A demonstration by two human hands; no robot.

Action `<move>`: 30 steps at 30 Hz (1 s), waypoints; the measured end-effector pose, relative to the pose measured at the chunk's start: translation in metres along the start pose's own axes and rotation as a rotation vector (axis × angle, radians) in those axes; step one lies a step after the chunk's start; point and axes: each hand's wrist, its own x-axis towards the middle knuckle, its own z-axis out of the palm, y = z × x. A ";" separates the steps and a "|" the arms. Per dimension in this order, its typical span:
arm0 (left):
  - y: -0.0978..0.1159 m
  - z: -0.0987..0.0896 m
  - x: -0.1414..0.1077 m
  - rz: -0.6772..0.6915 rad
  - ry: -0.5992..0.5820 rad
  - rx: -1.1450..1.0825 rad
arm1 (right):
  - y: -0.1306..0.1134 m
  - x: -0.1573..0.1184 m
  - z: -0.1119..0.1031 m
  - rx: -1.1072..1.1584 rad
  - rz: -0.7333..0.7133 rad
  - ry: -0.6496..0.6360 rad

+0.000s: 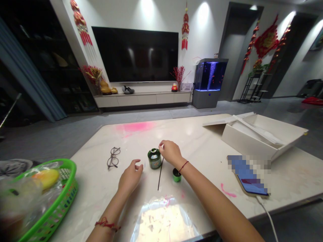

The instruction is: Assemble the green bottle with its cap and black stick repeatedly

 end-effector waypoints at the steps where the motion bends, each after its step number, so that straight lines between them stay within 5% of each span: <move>1: 0.000 0.000 0.000 0.002 -0.002 0.000 | -0.005 -0.001 -0.002 0.008 -0.042 0.015; 9: -0.002 0.002 0.000 0.018 -0.007 0.004 | -0.021 -0.008 -0.002 -0.142 -0.221 -0.029; 22: 0.000 0.000 -0.003 0.016 0.009 -0.010 | -0.016 -0.002 0.004 0.215 0.021 -0.029; 30: -0.001 0.001 -0.002 0.021 -0.002 0.000 | -0.019 -0.008 -0.009 0.043 -0.140 -0.068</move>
